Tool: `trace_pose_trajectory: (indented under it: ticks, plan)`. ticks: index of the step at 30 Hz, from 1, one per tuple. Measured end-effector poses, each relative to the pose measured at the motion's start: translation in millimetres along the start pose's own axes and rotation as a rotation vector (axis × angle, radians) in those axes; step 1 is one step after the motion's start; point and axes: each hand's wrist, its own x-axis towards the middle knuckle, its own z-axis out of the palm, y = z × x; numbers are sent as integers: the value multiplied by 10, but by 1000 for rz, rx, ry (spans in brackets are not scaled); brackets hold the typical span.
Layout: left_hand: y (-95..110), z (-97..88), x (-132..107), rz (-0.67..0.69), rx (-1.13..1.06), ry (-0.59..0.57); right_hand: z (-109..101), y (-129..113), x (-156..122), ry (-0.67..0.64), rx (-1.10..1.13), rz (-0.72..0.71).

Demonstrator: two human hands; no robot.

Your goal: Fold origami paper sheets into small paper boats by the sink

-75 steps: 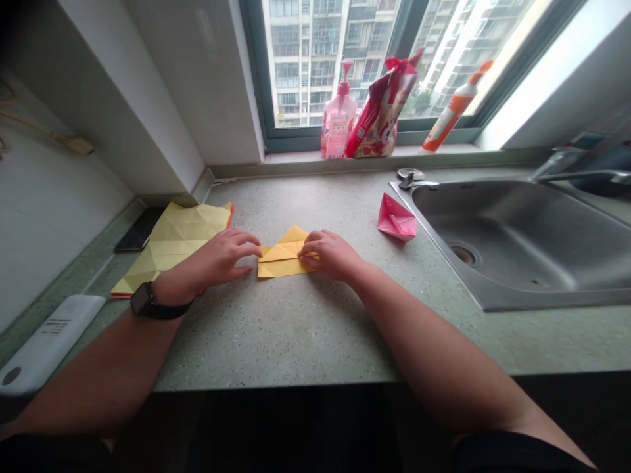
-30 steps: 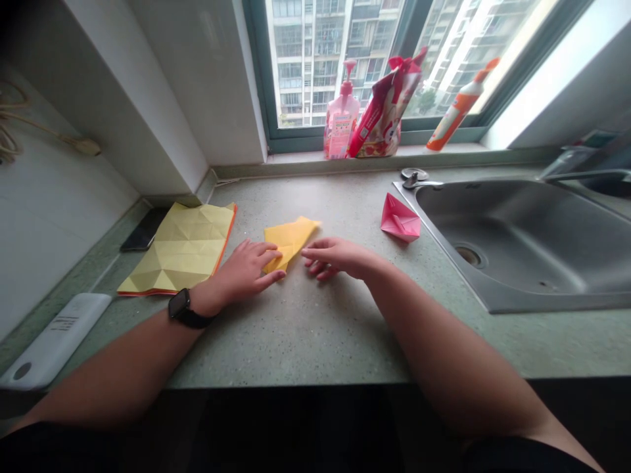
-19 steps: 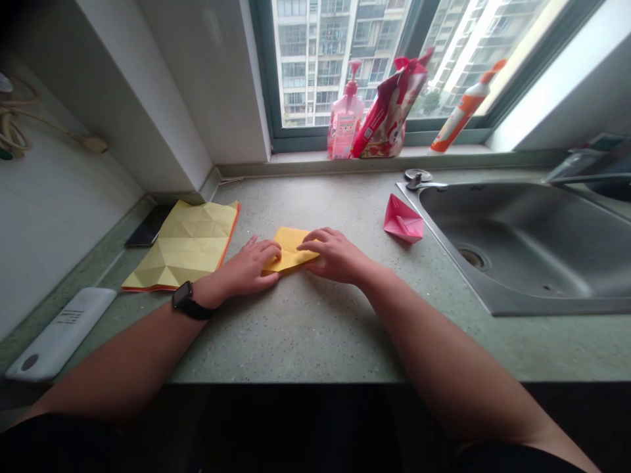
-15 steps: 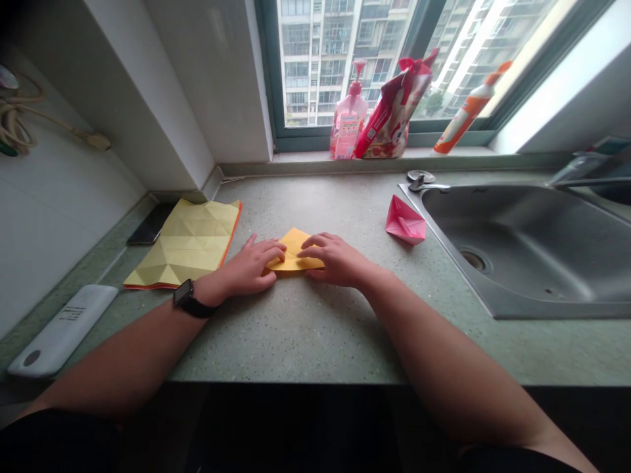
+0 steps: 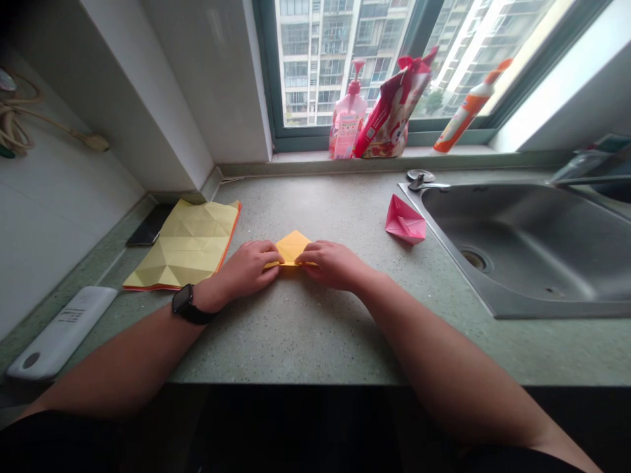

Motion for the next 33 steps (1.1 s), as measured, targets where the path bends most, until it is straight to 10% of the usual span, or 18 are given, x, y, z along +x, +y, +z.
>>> trace_pose_trajectory:
  ticks: [33]
  plan:
    - [-121, 158, 86, 69, 33, 110, 74, 41, 85, 105, -182, 265]
